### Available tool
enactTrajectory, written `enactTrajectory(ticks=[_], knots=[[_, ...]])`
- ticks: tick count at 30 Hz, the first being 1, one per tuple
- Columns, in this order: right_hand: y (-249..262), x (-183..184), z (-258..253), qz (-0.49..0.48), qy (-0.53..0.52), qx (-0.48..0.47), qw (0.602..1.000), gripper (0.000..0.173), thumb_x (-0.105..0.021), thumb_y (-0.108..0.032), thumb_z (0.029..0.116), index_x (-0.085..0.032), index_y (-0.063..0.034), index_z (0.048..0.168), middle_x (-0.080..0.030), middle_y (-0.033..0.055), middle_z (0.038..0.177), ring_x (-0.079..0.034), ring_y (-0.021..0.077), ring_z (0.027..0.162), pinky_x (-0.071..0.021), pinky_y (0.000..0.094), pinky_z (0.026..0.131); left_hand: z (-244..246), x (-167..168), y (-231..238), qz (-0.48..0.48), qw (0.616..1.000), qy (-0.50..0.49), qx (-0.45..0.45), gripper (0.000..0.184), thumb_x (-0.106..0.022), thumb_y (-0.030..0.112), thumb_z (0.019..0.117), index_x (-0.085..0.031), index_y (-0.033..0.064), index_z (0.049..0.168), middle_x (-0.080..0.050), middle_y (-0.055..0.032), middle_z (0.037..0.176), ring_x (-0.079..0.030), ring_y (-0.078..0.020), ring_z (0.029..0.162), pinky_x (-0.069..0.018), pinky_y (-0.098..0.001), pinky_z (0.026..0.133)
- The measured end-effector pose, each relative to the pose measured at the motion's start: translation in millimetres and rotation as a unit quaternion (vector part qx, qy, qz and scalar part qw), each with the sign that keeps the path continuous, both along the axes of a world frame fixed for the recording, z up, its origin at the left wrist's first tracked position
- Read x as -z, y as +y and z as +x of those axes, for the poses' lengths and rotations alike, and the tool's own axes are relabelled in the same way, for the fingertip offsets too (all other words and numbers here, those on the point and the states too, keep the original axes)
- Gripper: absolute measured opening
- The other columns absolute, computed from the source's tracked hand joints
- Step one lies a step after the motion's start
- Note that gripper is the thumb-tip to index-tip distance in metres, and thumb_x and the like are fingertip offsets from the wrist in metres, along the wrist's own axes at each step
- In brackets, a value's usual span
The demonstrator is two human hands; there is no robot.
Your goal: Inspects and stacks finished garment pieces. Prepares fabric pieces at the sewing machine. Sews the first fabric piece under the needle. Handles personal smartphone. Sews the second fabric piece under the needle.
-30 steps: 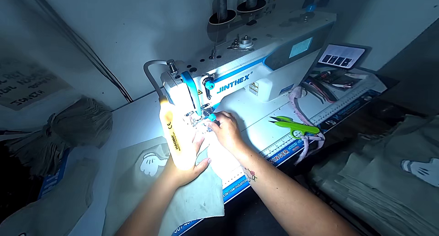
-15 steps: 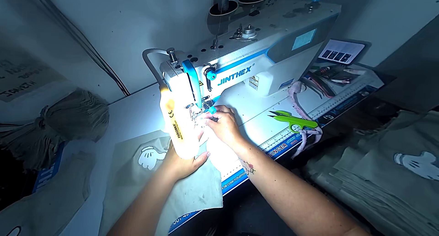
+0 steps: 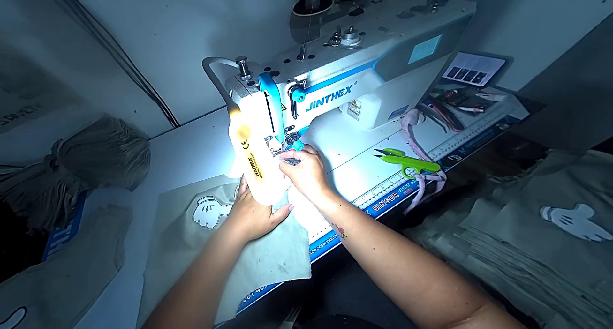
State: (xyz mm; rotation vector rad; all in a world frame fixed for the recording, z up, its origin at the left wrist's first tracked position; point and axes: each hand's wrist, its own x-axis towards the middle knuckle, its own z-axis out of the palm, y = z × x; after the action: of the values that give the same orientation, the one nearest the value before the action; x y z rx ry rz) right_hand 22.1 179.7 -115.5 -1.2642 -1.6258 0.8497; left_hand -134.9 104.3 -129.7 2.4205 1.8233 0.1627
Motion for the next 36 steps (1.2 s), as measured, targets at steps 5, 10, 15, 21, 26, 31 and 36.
enactTrajectory(ticks=[5, 10, 15, 21, 26, 31, 36], knots=[[0.0, 0.6, -1.4, 0.002, -0.01, -0.001, 1.0, 0.016, -0.082, -0.019, 0.0865, -0.082, -0.0119, 0.101, -0.068, 0.0115, 0.122, -0.054, 0.0301, 0.124, -0.0389, 0.0512, 0.107, 1.4, -3.4, -1.1, -0.002, 1.0, 0.002, 0.005, 0.075, -0.033, 0.071, 0.0987, -0.048, 0.0233, 0.155, -0.034, -0.008, 0.166, -0.025, -0.0272, 0.156, -0.008, -0.0636, 0.124], [1.7, -3.7, -12.6, -0.046, 0.029, 0.007, 0.998, 0.016, -0.084, -0.026, 0.0854, -0.08, -0.0105, 0.09, -0.067, 0.0108, 0.117, -0.054, 0.0276, 0.122, -0.0372, 0.0512, 0.107, 5.4, -10.8, -3.4, -0.012, 1.0, -0.003, 0.001, 0.074, -0.036, 0.068, 0.1, -0.042, 0.0219, 0.158, -0.037, -0.0109, 0.164, -0.026, -0.0309, 0.155, -0.0075, -0.064, 0.124], [-9.8, -7.3, -18.3, -0.032, 0.008, 0.031, 0.999, 0.014, -0.083, -0.023, 0.0871, -0.08, -0.0095, 0.087, -0.067, 0.0097, 0.119, -0.051, 0.0291, 0.127, -0.0349, 0.0518, 0.111, 5.5, -16.5, -3.3, -0.043, 0.999, -0.002, -0.006, 0.075, -0.038, 0.067, 0.1014, -0.036, 0.0204, 0.16, -0.029, -0.0106, 0.168, -0.021, -0.0305, 0.157, -0.0058, -0.0629, 0.124], [-32.1, -1.8, 4.8, -0.015, -0.067, 0.019, 0.997, 0.012, -0.077, -0.018, 0.09, -0.08, -0.0092, 0.081, -0.057, 0.0061, 0.147, -0.04, 0.0309, 0.142, -0.0289, 0.0526, 0.118, 6.3, -19.1, -4.4, -0.054, 0.998, -0.006, -0.01, 0.074, -0.038, 0.066, 0.1022, -0.031, 0.0237, 0.162, -0.021, -0.0098, 0.171, -0.015, -0.0298, 0.158, -0.0046, -0.0627, 0.124], [-45.2, 3.9, 22.6, 0.02, -0.088, 0.037, 0.995, 0.013, -0.078, -0.016, 0.0882, -0.079, -0.0086, 0.077, -0.062, 0.0084, 0.135, -0.046, 0.0324, 0.134, -0.0337, 0.0542, 0.112, 5.8, -18.5, -3.0, -0.055, 0.998, -0.004, -0.012, 0.074, -0.036, 0.067, 0.1012, -0.033, 0.0257, 0.162, -0.024, -0.0089, 0.17, -0.018, -0.0307, 0.158, -0.0057, -0.0624, 0.125], [-43.5, 6.7, 25.2, 0.035, -0.065, 0.034, 0.997, 0.009, -0.079, -0.013, 0.0865, -0.08, -0.0076, 0.08, -0.065, 0.0098, 0.125, -0.051, 0.0312, 0.125, -0.0384, 0.0521, 0.107, 6.1, -18.3, -2.1, -0.056, 0.998, 0.002, -0.012, 0.074, -0.036, 0.068, 0.1009, -0.032, 0.0254, 0.162, -0.024, -0.0083, 0.17, -0.017, -0.0296, 0.158, -0.0054, -0.0616, 0.125], [-43.0, 17.5, 25.0, 0.082, -0.009, 0.013, 0.996, 0.008, -0.079, -0.017, 0.0853, -0.08, -0.0111, 0.08, -0.064, 0.007, 0.119, -0.051, 0.0261, 0.123, -0.042, 0.0461, 0.103, 6.4, -16.4, -3.2, -0.044, 0.999, 0.001, -0.017, 0.074, -0.037, 0.067, 0.0999, -0.035, 0.0261, 0.161, -0.027, -0.0109, 0.169, -0.019, -0.0319, 0.157, -0.0076, -0.0621, 0.124]])
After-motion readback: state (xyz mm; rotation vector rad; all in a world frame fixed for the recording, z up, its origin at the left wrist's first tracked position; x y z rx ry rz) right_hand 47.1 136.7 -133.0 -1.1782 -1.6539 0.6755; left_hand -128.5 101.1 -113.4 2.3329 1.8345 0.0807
